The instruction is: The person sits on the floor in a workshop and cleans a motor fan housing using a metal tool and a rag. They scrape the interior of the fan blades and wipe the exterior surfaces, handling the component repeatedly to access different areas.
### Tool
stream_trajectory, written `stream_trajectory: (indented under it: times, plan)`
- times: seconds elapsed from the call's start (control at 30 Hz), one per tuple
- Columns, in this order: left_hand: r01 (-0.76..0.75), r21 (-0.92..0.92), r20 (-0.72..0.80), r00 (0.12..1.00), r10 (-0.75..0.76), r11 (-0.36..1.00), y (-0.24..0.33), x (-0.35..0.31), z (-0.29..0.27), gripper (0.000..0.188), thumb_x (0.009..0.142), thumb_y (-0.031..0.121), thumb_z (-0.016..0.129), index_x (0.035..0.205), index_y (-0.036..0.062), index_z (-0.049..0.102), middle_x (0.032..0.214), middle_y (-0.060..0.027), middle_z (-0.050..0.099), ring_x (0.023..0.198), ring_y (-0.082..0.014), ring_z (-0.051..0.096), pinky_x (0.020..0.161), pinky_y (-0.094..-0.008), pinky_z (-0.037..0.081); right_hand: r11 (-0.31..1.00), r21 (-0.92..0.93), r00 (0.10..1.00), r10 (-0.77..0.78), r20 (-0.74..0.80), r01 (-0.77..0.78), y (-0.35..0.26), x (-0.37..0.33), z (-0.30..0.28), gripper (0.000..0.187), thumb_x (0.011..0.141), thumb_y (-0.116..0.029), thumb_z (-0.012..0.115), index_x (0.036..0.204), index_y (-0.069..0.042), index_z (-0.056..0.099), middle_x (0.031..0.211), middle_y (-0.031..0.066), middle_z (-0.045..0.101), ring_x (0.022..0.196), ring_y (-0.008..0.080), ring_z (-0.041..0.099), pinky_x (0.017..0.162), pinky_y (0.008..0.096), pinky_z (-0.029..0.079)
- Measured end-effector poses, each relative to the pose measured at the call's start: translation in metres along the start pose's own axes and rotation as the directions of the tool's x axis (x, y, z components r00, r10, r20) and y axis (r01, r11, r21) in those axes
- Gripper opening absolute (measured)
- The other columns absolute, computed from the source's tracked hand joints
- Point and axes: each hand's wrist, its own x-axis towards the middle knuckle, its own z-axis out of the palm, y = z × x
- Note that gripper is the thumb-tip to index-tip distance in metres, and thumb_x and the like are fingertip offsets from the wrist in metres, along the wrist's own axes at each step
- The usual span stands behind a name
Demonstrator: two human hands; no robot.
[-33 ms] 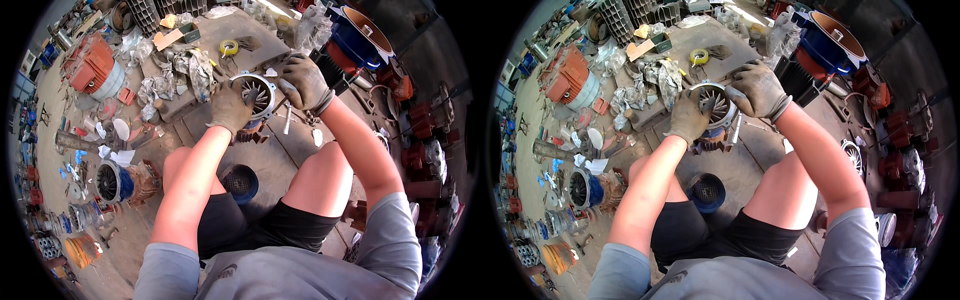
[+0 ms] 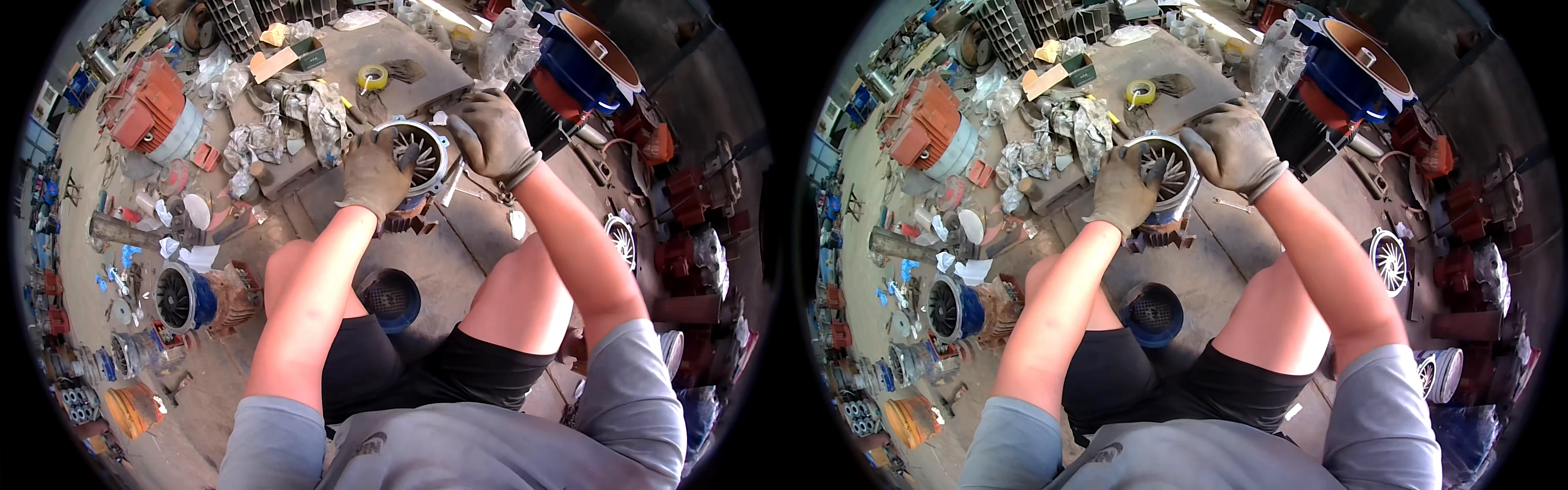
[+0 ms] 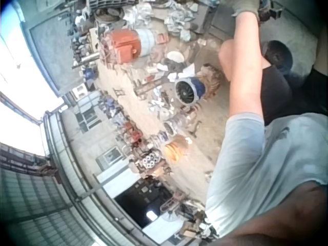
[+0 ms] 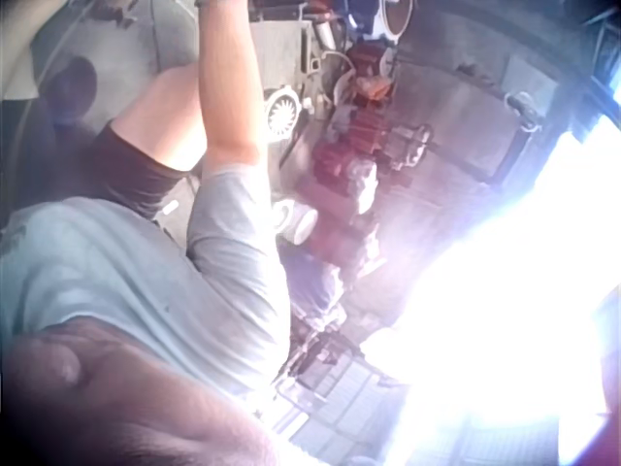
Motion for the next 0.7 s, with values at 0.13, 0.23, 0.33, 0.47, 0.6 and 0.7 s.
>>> stream_trajectory:
  times: [0.13, 0.23, 0.33, 0.47, 0.6, 0.7]
  plan:
    - [0.002, -0.001, -0.006, 1.000, -0.002, 1.000, -0.002, -0.004, -0.002, 0.061, 0.106, 0.051, 0.070, 0.139, -0.0007, 0.068, 0.139, -0.0278, 0.068, 0.135, -0.0476, 0.062, 0.117, -0.0545, 0.050, 0.821, -0.154, 0.835, 0.546, -0.067, -0.549, -0.014, -0.012, 0.015, 0.033, 0.107, -0.037, 0.065, 0.095, -0.009, 0.079, 0.092, 0.0179, 0.076, 0.097, 0.0417, 0.072, 0.093, 0.0518, 0.051]
    - [-0.077, -0.064, -0.004, 0.997, 0.077, 0.995, -0.007, 0.000, -0.007, 0.062, 0.105, 0.051, 0.072, 0.141, 0.0009, 0.068, 0.140, -0.0256, 0.068, 0.137, -0.0472, 0.060, 0.118, -0.0553, 0.048, 0.945, -0.251, 0.977, 0.194, -0.088, -0.210, -0.002, -0.023, 0.003, 0.038, 0.106, -0.046, 0.068, 0.115, -0.011, 0.079, 0.099, 0.0147, 0.077, 0.101, 0.0389, 0.074, 0.100, 0.0511, 0.052]
    - [-0.086, -0.052, 0.012, 0.996, 0.087, 0.995, -0.004, -0.002, -0.009, 0.064, 0.104, 0.052, 0.072, 0.142, 0.0017, 0.067, 0.139, -0.0255, 0.068, 0.137, -0.0467, 0.060, 0.121, -0.0546, 0.046, 0.985, -0.127, 0.968, -0.081, 0.238, 0.113, 0.014, -0.026, -0.021, 0.042, 0.100, -0.045, 0.075, 0.127, -0.012, 0.074, 0.109, 0.0123, 0.076, 0.103, 0.0382, 0.074, 0.097, 0.0522, 0.057]
    - [-0.021, -0.001, 0.054, 0.998, 0.021, 1.000, 0.003, 0.000, -0.005, 0.066, 0.104, 0.051, 0.073, 0.146, 0.0015, 0.065, 0.144, -0.0280, 0.066, 0.139, -0.0470, 0.059, 0.125, -0.0527, 0.044, 0.981, -0.185, 0.898, 0.136, 0.419, -0.062, 0.005, -0.018, -0.022, 0.040, 0.102, -0.039, 0.073, 0.127, -0.008, 0.074, 0.097, 0.0168, 0.076, 0.089, 0.0421, 0.076, 0.080, 0.0552, 0.058]
    - [-0.052, 0.022, 0.000, 0.999, 0.052, 0.998, -0.002, 0.003, -0.010, 0.065, 0.104, 0.052, 0.074, 0.144, 0.0017, 0.066, 0.144, -0.0290, 0.066, 0.137, -0.0474, 0.062, 0.119, -0.0546, 0.049, 0.755, -0.322, 0.628, 0.654, 0.422, -0.571, -0.027, 0.003, -0.033, 0.034, 0.107, -0.034, 0.067, 0.123, -0.006, 0.076, 0.096, 0.0220, 0.080, 0.095, 0.0435, 0.079, 0.084, 0.0547, 0.063]
    - [-0.142, -0.017, 0.062, 0.988, 0.142, 0.990, 0.001, 0.010, -0.011, 0.066, 0.105, 0.054, 0.073, 0.145, 0.0028, 0.066, 0.144, -0.0286, 0.066, 0.135, -0.0482, 0.063, 0.116, -0.0557, 0.052, 0.905, -0.408, 0.616, 0.392, 0.684, -0.123, -0.003, 0.007, -0.035, 0.037, 0.110, -0.034, 0.061, 0.119, -0.003, 0.078, 0.103, 0.0226, 0.082, 0.097, 0.0422, 0.080, 0.086, 0.0514, 0.064]
